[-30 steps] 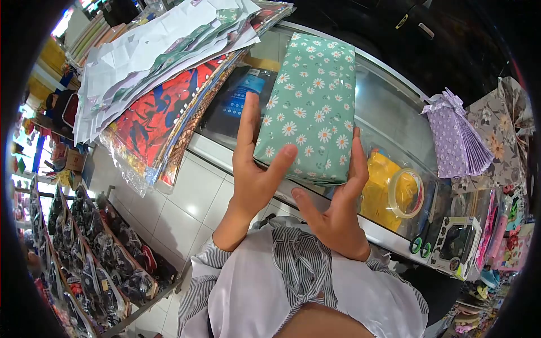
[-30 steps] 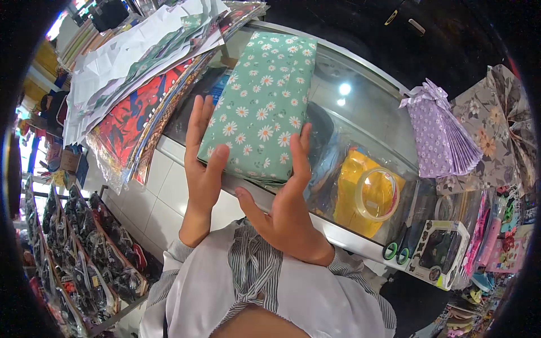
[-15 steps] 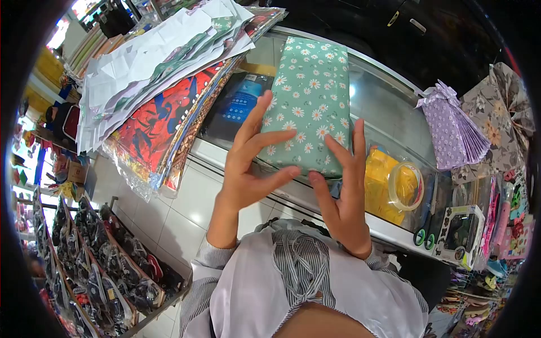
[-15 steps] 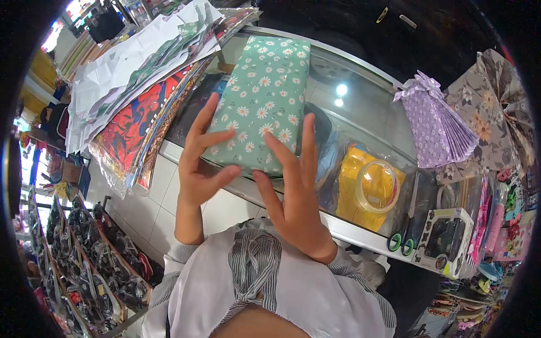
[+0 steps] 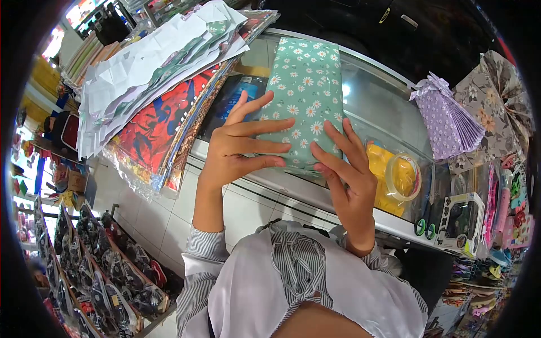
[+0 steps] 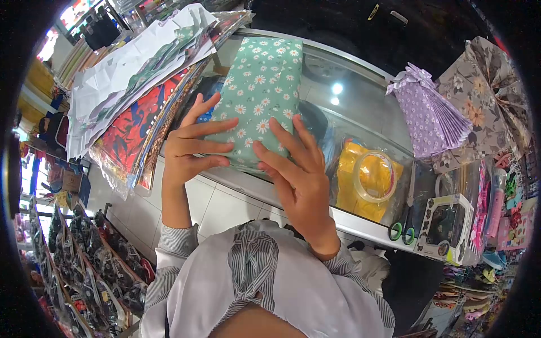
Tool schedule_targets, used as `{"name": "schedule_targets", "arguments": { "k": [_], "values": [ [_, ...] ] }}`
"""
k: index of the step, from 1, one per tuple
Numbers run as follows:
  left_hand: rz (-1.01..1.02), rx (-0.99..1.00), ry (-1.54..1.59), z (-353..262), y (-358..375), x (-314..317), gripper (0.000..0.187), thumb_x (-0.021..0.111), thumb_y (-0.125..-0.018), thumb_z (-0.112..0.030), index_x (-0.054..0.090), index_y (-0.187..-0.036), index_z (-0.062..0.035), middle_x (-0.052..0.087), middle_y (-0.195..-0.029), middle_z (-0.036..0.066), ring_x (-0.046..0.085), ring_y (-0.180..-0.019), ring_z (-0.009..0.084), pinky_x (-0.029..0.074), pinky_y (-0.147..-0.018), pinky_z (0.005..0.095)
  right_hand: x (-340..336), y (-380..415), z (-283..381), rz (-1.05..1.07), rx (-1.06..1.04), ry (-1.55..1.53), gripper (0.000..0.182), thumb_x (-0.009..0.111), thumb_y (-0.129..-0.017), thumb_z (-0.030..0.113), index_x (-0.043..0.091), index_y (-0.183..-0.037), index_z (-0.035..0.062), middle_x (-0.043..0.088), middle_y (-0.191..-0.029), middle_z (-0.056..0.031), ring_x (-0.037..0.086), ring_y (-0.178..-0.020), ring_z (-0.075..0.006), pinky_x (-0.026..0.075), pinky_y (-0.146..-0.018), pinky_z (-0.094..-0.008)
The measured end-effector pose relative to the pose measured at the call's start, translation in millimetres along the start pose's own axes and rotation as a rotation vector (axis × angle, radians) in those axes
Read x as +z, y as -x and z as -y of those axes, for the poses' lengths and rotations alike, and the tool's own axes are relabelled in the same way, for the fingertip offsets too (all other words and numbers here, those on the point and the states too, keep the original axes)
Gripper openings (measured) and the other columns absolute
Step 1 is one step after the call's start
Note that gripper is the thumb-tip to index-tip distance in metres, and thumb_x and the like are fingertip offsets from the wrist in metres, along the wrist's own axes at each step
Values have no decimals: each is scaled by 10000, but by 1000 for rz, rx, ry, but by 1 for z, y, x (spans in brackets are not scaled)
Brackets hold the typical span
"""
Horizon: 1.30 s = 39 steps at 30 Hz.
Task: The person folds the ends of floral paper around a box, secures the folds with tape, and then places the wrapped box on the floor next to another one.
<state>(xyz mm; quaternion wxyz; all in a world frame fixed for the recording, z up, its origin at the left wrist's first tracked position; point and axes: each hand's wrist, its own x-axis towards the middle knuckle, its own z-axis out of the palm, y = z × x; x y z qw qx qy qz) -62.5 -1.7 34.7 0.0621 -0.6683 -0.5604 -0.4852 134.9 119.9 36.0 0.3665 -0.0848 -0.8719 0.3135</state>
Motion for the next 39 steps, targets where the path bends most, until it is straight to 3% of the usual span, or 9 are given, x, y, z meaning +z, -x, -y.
{"name": "schedule_targets", "arguments": {
  "k": [5,11,14,17,23,29,32,35,39],
  "values": [
    [-69,-81,95,-4,0,6,350,835,-513,-239,754,-852,-196,671,-1104,21,474,-1239,320,212,-1088,542,0,-4,8,-85,41,-203,319,663,-800,32,631,-1113,84,537,-1303,-129,362,-1321,-364,368,-1004,-401],
    [-39,13,27,-8,-4,4,387,846,-514,-229,748,-888,-210,677,-1083,13,480,-1229,309,192,-1086,567,2,1,-3,-70,-18,-98,172,651,-829,39,597,-992,46,544,-1291,-145,372,-1309,-382,420,-954,-376],
    [-26,-27,-40,-19,-8,3,342,838,-532,-247,748,-862,-234,672,-1095,-5,485,-1221,294,161,-1087,585,1,1,-3,-66,-18,-120,183,658,-819,32,605,-993,47,519,-1312,-163,377,-1307,-379,406,-974,-382],
    [9,19,-153,-31,-14,4,298,840,-516,-270,747,-791,-203,674,-1092,60,480,-1219,348,106,-1089,605,7,2,2,-190,29,-278,171,670,-807,28,624,-969,53,488,-1337,-184,391,-1299,-376,394,-990,-391],
    [3,68,-367,-45,-21,9,240,817,-548,-307,743,-771,-261,671,-1099,9,499,-1193,314,62,-1078,632,2,4,-5,-149,-43,-125,166,647,-799,-35,630,-954,20,447,-1333,-231,458,-1240,-353,419,-1000,-453],
    [-68,56,-473,-48,-21,19,228,801,-560,-342,738,-775,-302,661,-1121,-12,500,-1179,302,68,-1078,632,2,4,-5,-152,-32,-109,135,645,-797,-44,640,-918,15,449,-1325,-228,460,-1235,-359,404,-1011,-446],
    [-89,73,-502,-49,-21,25,234,796,-558,-356,735,-780,-315,659,-1125,-20,497,-1179,298,63,-1078,632,3,6,-4,-131,2,-196,256,676,-782,-12,604,-1024,29,465,-1324,-220,445,-1248,-379,385,-995,-410],
    [-82,15,-462,-48,-19,26,209,793,-573,-290,709,-762,-319,624,-1159,-105,478,-1208,241,14,-1027,719,13,9,-8,-244,27,-396,366,637,-798,-35,488,-1129,11,431,-1332,-244,442,-1244,-360,377,-999,-397],
    [-85,37,-480,-49,-18,28,210,805,-581,-261,705,-763,-295,628,-1163,-68,470,-1218,265,30,-1042,693,11,11,-12,-185,7,-362,447,625,-805,-29,402,-1190,14,358,-1366,-253,405,-1264,-334,360,-1013,-392]
  ]
}}
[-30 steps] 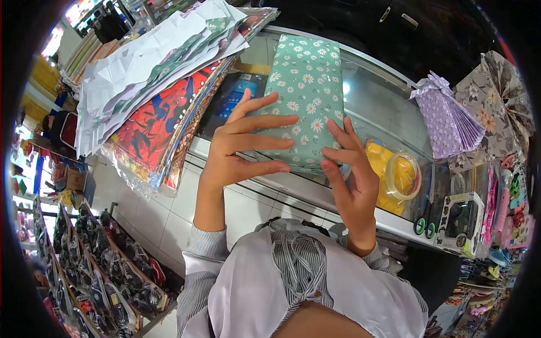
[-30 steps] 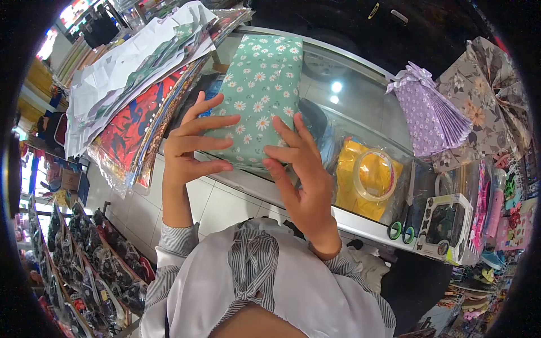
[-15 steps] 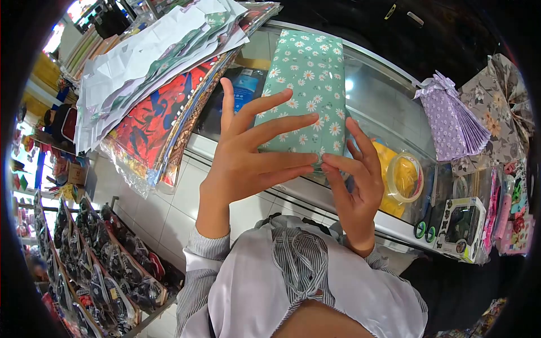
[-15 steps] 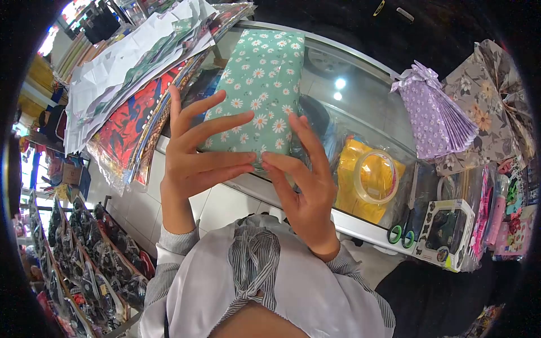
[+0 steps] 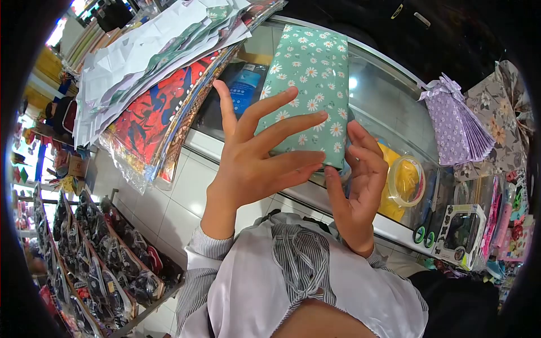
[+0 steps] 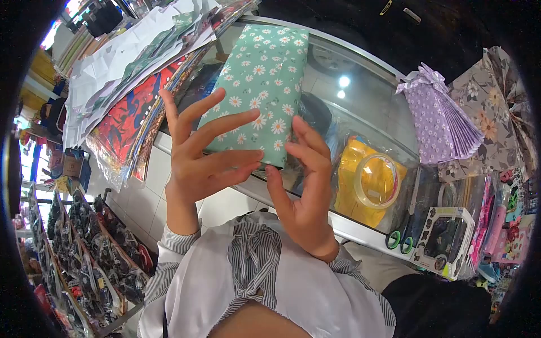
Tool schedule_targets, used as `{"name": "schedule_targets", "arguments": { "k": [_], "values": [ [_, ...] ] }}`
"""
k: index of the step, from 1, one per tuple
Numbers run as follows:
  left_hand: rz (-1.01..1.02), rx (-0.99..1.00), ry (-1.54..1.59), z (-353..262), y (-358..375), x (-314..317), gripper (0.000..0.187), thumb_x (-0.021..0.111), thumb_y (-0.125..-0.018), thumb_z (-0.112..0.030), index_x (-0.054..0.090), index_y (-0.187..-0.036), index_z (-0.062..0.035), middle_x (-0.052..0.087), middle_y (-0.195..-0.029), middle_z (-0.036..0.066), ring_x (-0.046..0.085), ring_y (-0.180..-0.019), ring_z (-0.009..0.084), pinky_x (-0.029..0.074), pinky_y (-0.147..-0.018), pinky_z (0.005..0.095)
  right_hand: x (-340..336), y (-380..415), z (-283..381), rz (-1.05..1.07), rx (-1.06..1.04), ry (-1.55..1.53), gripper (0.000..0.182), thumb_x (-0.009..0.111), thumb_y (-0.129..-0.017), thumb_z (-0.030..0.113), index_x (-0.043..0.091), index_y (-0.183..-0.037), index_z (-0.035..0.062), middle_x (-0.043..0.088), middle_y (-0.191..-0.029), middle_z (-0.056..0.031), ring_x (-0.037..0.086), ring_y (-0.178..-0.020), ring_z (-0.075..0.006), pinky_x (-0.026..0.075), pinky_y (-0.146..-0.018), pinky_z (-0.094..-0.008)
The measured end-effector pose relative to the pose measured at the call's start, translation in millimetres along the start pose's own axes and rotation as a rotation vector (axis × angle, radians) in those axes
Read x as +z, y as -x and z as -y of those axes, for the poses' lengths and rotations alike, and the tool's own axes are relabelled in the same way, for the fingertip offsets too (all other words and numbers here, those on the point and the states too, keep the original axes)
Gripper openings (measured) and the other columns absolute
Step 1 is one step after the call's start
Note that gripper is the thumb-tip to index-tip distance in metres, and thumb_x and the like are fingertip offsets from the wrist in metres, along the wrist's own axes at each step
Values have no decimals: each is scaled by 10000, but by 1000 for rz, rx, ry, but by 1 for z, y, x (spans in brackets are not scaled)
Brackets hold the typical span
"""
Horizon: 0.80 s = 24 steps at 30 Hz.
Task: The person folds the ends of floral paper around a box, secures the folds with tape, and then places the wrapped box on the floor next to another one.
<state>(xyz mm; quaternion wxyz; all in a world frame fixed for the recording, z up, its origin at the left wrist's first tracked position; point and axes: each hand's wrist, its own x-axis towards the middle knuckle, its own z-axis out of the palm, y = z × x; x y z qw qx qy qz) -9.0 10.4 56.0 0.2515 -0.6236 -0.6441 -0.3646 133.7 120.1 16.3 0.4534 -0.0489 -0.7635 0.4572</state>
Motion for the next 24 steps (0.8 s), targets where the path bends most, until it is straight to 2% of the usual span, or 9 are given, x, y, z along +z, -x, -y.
{"name": "schedule_targets", "arguments": {
  "k": [2,5,6,8,10,13,18,21,24],
  "values": [
    [-15,24,-2,1,1,1,235,807,-595,-250,718,-812,-257,645,-1158,21,470,-1219,309,46,-1078,634,1,0,1,-16,22,-54,453,630,-812,-16,400,-1201,15,327,-1384,-245,385,-1279,-328,353,-1019,-394],
    [-85,-203,306,8,9,-2,301,794,-612,-163,711,-898,-205,619,-1192,11,455,-1240,270,52,-1058,656,-1,0,5,-6,55,-57,485,624,-838,21,369,-1251,15,292,-1407,-228,334,-1311,-307,323,-1040,-403],
    [-114,-179,392,17,16,-1,466,760,-648,-124,648,-1100,-99,575,-1248,119,437,-1259,293,128,-1099,543,-1,0,7,-17,84,-95,506,616,-849,37,350,-1279,13,295,-1406,-222,320,-1318,-303,310,-1047,-404],
    [-269,-421,836,22,22,9,570,687,-758,-149,497,-1281,-23,492,-1332,176,411,-1281,293,191,-1109,432,1,-1,9,-38,142,-173,548,599,-873,68,310,-1335,10,300,-1406,-209,291,-1333,-295,284,-1060,-407],
    [-301,-729,1026,18,10,8,640,588,-860,-246,337,-1380,29,395,-1401,201,369,-1309,270,222,-1099,348,2,-3,11,-51,220,-225,576,559,-909,117,251,-1383,9,280,-1423,-203,260,-1348,-290,260,-1071,-410],
    [-227,-977,1193,24,9,12,679,525,-897,-346,282,-1410,27,361,-1424,191,336,-1332,252,228,-1093,327,4,-6,12,-45,354,-283,594,487,-956,189,180,-1427,-4,273,-1435,-213,261,-1351,-294,239,-1078,-396],
    [13,-941,1300,22,-5,11,762,581,-796,-235,246,-1440,-4,401,-1385,129,403,-1249,201,308,-1010,275,15,-10,14,36,384,14,600,407,-992,273,154,-1430,-50,340,-1394,-258,352,-1295,-297,247,-1073,-353],
    [-8,-894,1328,22,-1,9,777,600,-749,-126,255,-1436,-5,386,-1400,123,396,-1259,197,315,-1012,277,17,-12,19,37,324,-60,587,413,-982,268,179,-1421,-42,325,-1399,-233,360,-1283,-297,266,-1069,-368],
    [-147,-687,1228,16,9,2,836,628,-707,-49,231,-1441,-5,359,-1421,141,379,-1283,210,299,-1038,294,17,-7,18,27,166,-114,572,436,-954,258,215,-1402,-21,327,-1381,-185,394,-1237,-276,301,-1045,-358]
  ]
}}
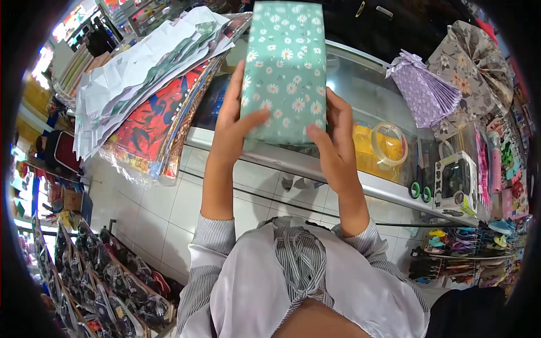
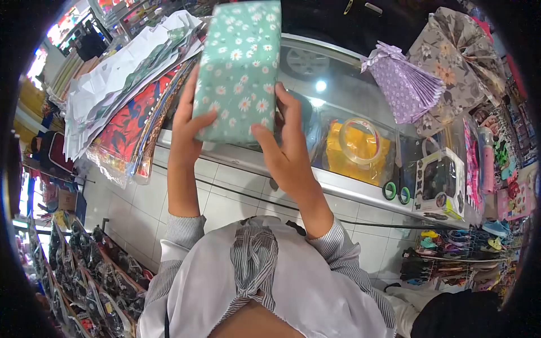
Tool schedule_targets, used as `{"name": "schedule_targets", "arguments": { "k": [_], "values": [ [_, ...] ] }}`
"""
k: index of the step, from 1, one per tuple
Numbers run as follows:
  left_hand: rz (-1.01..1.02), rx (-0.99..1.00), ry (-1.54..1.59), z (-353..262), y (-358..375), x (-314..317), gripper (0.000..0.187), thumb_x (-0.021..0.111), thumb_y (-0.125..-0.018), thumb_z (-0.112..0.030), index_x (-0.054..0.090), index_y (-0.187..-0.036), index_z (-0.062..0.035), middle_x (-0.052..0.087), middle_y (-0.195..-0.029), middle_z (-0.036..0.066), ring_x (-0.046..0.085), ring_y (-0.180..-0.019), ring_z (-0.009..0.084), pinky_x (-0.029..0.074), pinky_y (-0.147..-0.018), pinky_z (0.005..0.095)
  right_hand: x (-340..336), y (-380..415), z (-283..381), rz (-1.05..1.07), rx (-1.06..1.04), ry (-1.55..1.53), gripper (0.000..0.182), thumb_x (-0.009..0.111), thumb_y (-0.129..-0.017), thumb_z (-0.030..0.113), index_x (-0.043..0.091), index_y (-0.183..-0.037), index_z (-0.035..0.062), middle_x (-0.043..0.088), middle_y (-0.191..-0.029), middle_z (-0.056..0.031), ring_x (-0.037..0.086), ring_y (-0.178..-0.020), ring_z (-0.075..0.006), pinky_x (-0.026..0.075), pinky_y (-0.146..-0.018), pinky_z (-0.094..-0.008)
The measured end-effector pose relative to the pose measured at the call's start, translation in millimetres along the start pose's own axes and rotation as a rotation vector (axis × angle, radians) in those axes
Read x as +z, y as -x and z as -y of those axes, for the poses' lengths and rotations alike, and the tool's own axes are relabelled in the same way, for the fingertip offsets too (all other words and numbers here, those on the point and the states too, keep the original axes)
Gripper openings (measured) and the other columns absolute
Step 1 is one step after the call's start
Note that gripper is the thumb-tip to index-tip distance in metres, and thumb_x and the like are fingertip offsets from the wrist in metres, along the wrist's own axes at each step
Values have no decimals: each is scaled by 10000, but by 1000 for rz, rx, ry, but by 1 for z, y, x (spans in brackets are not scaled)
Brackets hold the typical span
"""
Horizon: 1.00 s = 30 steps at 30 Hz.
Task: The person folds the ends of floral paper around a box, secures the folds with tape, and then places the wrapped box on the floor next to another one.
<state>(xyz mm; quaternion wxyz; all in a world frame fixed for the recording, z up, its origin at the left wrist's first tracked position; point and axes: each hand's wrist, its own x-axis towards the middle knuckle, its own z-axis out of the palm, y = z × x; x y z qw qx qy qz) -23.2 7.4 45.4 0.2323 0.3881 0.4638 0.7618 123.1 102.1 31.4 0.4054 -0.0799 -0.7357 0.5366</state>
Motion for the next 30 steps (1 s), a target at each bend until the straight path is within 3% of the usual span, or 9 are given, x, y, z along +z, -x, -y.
{"name": "schedule_targets", "arguments": {
  "k": [3,7,12,17,20,23,26,28,30],
  "values": [
    [185,255,-31,-13,18,-10,920,658,-683,-38,164,-1459,-6,311,-1452,161,341,-1318,229,271,-1069,322,-4,1,22,-90,155,-448,568,464,-925,240,232,-1390,13,327,-1357,-139,381,-1210,-228,323,-1021,-353],
    [218,233,-138,-27,41,0,989,685,-682,-91,92,-1468,1,229,-1494,168,287,-1352,238,251,-1082,345,11,11,30,-175,139,-197,590,469,-925,254,207,-1411,43,295,-1378,-133,334,-1223,-209,324,-1009,-354],
    [248,142,-148,-35,74,13,911,560,-767,-64,-17,-1469,1,43,-1542,167,86,-1418,262,108,-1122,372,10,40,46,-79,108,-256,608,451,-975,217,103,-1425,5,177,-1469,-178,179,-1372,-247,159,-1108,-371],
    [211,251,-135,-27,123,31,732,351,-938,-390,35,-1465,7,33,-1542,167,37,-1425,258,56,-1131,378,-8,90,61,-24,161,-242,623,465,-961,183,93,-1434,19,195,-1469,-183,210,-1362,-238,175,-1104,-361],
    [108,266,-38,-26,162,43,735,268,-952,-540,223,-1441,7,162,-1521,162,180,-1399,257,117,-1130,390,-25,133,72,-6,250,-449,638,487,-938,139,104,-1444,67,231,-1453,-170,281,-1329,-236,237,-1082,-344],
    [-532,142,37,-22,198,92,669,307,-942,-529,355,-1371,-18,425,-1365,167,430,-1245,241,406,-979,369,-48,183,76,62,373,-741,643,505,-916,111,140,-1446,115,284,-1421,-139,361,-1275,-219,319,-1038,-325],
    [-354,-262,533,1,260,93,625,365,-908,-523,427,-1330,-66,522,-1252,147,523,-1136,240,464,-906,384,-63,242,62,117,562,-993,631,512,-906,111,176,-1440,126,347,-1372,-107,401,-1241,-201,369,-1003,-320],
    [-338,-318,610,3,291,113,626,405,-882,-517,440,-1313,-65,534,-1223,145,557,-1074,239,480,-876,388,-68,277,51,127,671,-1111,611,521,-906,145,212,-1434,121,396,-1340,-93,415,-1226,-183,375,-1001,-329],
    [-293,-352,652,9,308,127,626,437,-863,-501,436,-1313,-66,538,-1209,140,569,-1049,236,483,-865,382,-83,294,51,225,605,-559,593,515,-917,176,225,-1430,118,403,-1337,-98,422,-1218,-190,366,-1009,-334]
  ]
}}
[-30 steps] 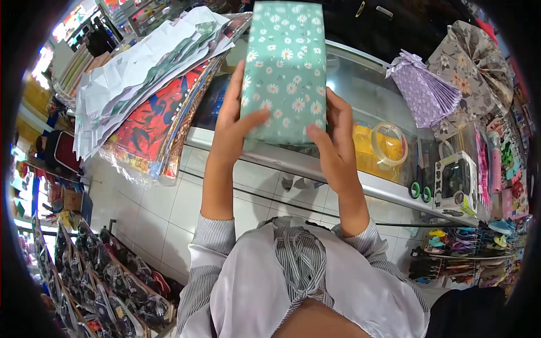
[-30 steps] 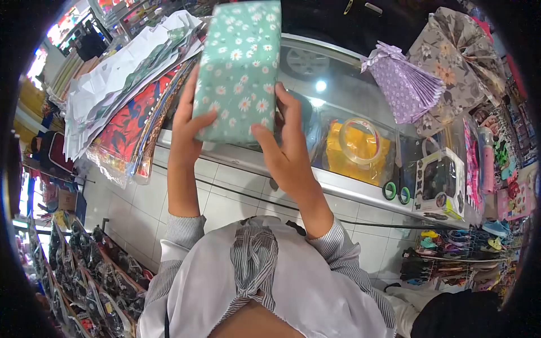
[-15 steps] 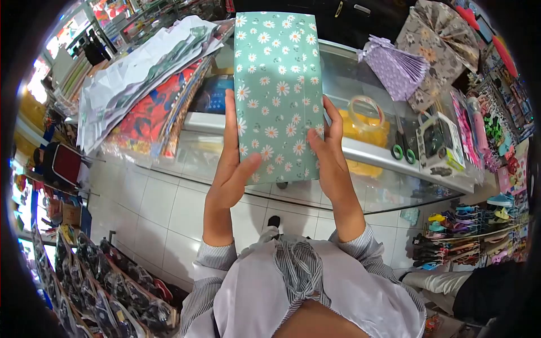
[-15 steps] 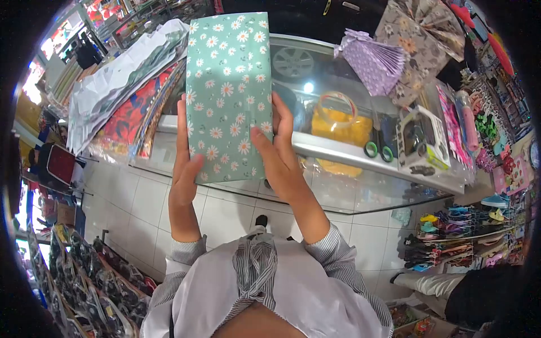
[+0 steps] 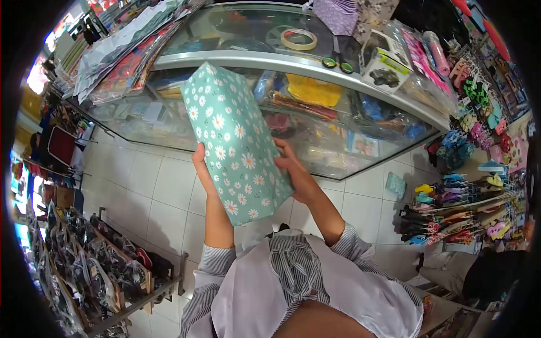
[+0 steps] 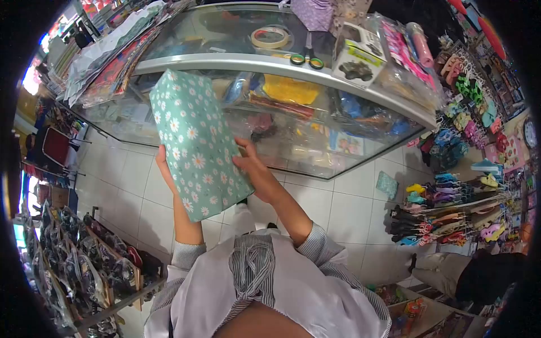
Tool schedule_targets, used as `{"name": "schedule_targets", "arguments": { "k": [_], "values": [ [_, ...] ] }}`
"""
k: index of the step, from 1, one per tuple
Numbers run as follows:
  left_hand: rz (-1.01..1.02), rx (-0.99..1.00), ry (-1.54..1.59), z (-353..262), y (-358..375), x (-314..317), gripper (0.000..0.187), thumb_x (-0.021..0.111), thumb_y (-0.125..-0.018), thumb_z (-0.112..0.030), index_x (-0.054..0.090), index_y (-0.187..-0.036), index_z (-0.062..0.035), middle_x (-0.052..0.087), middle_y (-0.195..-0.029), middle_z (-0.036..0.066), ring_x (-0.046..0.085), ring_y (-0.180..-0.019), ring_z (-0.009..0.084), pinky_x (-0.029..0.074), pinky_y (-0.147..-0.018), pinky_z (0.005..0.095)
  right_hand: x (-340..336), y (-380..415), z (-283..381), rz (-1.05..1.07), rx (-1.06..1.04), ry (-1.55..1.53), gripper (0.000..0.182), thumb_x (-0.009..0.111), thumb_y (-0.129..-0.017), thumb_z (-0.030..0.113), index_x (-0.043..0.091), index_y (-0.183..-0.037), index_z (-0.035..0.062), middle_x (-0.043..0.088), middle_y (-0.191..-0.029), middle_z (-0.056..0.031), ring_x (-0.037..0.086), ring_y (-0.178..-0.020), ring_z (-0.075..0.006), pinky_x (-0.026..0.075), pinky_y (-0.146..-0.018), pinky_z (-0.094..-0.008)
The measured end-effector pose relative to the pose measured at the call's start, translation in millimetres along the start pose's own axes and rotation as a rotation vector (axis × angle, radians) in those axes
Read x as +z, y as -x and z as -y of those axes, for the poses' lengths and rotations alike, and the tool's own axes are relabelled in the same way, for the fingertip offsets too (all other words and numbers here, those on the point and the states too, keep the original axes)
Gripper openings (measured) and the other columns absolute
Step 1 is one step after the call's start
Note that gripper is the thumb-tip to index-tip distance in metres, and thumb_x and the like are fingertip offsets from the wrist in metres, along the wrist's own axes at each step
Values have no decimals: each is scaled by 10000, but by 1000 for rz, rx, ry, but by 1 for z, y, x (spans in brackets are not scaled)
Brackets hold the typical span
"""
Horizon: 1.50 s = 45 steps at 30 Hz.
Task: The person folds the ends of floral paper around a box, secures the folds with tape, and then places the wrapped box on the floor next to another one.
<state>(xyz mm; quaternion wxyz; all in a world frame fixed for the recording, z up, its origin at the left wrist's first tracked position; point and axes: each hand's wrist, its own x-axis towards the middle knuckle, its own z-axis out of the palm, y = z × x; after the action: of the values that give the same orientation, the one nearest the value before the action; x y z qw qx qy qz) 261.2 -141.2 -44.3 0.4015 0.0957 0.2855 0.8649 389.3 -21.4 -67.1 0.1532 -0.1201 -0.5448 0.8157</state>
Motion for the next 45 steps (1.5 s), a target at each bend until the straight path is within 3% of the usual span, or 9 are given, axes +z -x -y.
{"name": "schedule_targets", "arguments": {
  "k": [2,6,10,17,19,26,37,41,45],
  "values": [
    [43,-37,-33,8,10,-8,627,459,-851,-473,415,-1330,-70,532,-1211,132,557,-1062,232,474,-874,368,-22,13,-21,-37,-103,537,565,497,-941,245,241,-1425,109,375,-1362,-116,404,-1231,-223,345,-1022,-351],
    [-137,213,-601,37,23,4,691,457,-864,-431,271,-1425,-72,461,-1299,122,489,-1134,237,406,-940,342,6,46,28,-51,-49,88,717,609,-887,295,188,-1428,88,315,-1385,-170,346,-1274,-290,321,-1035,-399],
    [-168,163,-581,42,38,-1,664,411,-913,-443,253,-1444,-76,413,-1354,116,405,-1222,251,321,-1018,374,0,55,8,-109,-148,397,918,734,-753,323,135,-1410,94,303,-1379,-181,343,-1271,-291,283,-1058,-401],
    [-66,-92,-484,78,44,-52,544,311,-991,-427,309,-1418,-89,418,-1350,60,421,-1205,189,347,-1003,339,-36,77,-43,-179,-24,-288,888,644,-706,326,177,-1439,138,290,-1389,-129,338,-1271,-264,310,-1037,-355],
    [-222,-309,-257,93,52,-40,530,299,-998,-412,300,-1424,-96,417,-1353,60,413,-1215,182,345,-1012,340,-45,89,-61,-224,-8,-247,892,631,-711,366,178,-1449,151,286,-1394,-116,316,-1283,-260,264,-1063,-356],
    [113,-274,-497,153,54,-19,708,457,-893,-184,74,-1483,-99,242,-1459,116,338,-1277,224,316,-1041,332,-108,137,-64,-316,-29,60,828,560,-783,226,117,-1475,118,231,-1459,-141,271,-1318,-275,190,-1097,-370],
    [76,-532,-664,409,52,51,846,592,-826,-319,113,-1435,21,243,-1433,202,326,-1285,246,287,-1044,328,-295,282,-44,-547,159,29,769,451,-854,262,50,-1490,96,102,-1522,-160,99,-1398,-273,132,-1119,-355],
    [-214,-634,-711,531,73,75,734,651,-793,-347,326,-1312,57,412,-1283,213,474,-1131,217,408,-924,316,-400,346,-60,-644,392,31,852,478,-808,397,53,-1494,126,229,-1324,-193,160,-1289,-347,172,-1100,-401],
    [-132,-647,-898,607,62,87,594,682,-789,-352,496,-1145,86,589,-1012,151,588,-892,202,474,-789,306,-475,371,-57,-762,522,108,850,533,-783,377,128,-1473,90,270,-1271,-174,303,-1218,-318,291,-1036,-387]
  ]
}}
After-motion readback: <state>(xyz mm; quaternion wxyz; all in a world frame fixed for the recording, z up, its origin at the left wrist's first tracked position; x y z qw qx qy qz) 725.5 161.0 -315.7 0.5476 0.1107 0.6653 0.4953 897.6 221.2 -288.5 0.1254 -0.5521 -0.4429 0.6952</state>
